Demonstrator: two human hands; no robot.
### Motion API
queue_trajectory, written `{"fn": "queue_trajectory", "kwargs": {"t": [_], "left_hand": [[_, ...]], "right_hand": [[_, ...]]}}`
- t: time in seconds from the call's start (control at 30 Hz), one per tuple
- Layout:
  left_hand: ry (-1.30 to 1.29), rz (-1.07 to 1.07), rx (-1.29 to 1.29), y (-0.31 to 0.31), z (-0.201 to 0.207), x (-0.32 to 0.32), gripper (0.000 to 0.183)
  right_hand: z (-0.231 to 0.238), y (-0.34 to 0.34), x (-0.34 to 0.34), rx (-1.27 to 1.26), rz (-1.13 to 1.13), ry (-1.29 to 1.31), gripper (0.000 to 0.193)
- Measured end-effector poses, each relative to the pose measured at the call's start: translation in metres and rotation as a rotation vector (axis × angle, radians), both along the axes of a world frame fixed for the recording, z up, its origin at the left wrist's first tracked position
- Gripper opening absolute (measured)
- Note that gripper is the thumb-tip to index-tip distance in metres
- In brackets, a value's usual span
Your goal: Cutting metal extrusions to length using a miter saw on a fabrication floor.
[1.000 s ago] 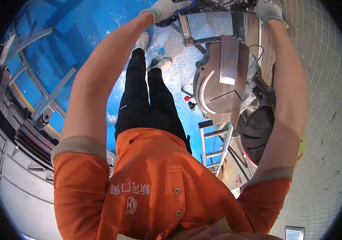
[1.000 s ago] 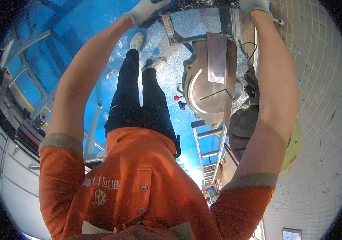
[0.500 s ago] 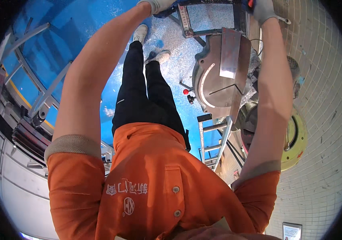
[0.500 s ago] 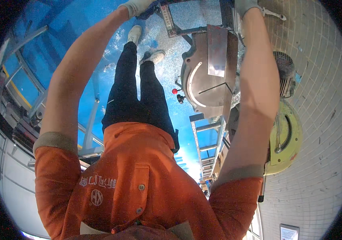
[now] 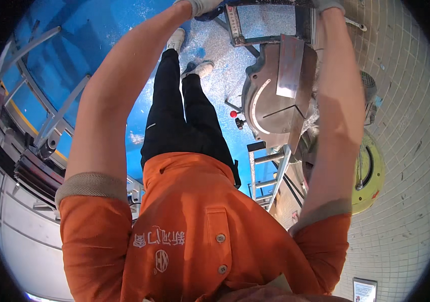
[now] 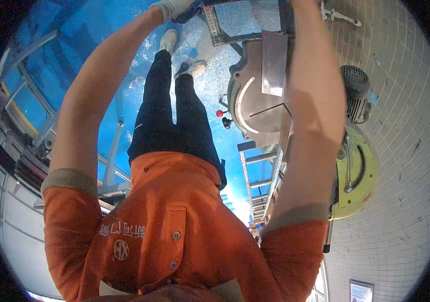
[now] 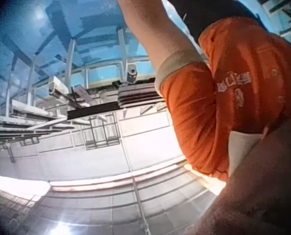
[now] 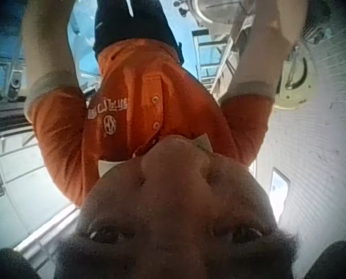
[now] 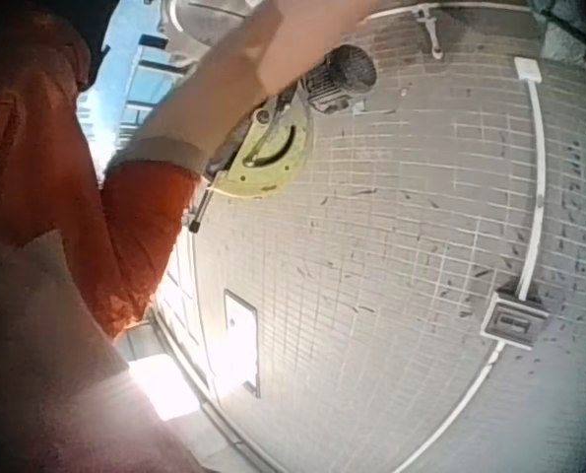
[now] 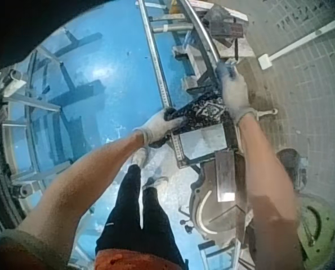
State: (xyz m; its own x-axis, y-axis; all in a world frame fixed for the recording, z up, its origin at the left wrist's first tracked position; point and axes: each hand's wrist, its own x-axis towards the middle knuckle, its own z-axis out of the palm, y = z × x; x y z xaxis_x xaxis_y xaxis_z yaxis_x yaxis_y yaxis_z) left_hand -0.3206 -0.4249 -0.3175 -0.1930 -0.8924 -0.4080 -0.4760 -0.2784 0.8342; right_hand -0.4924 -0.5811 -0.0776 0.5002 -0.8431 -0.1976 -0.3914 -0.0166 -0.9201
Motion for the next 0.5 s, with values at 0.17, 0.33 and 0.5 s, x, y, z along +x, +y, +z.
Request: {"fn": "queue_trajectory", "kwargs": {"t": [0.17, 0.33, 0.5], "left_hand": [[0.297, 0.305, 0.029, -0.001, 0.145, 0.055, 0.051], [0.312, 0.309, 0.004, -0.002, 0.144, 0.05, 0.05], [0.342, 0.309, -0.008, -0.004, 0.147, 0.043, 0.049]], "right_hand": [[0.022, -0.021, -0.019, -1.002, 0.435, 1.056, 0.046], [-0.019, -0.055, -0.075, -1.417, 0.594, 1.061, 0.048], [-0.012, -0.059, -0.078, -0.762, 0.427, 1.286, 0.048]]}}
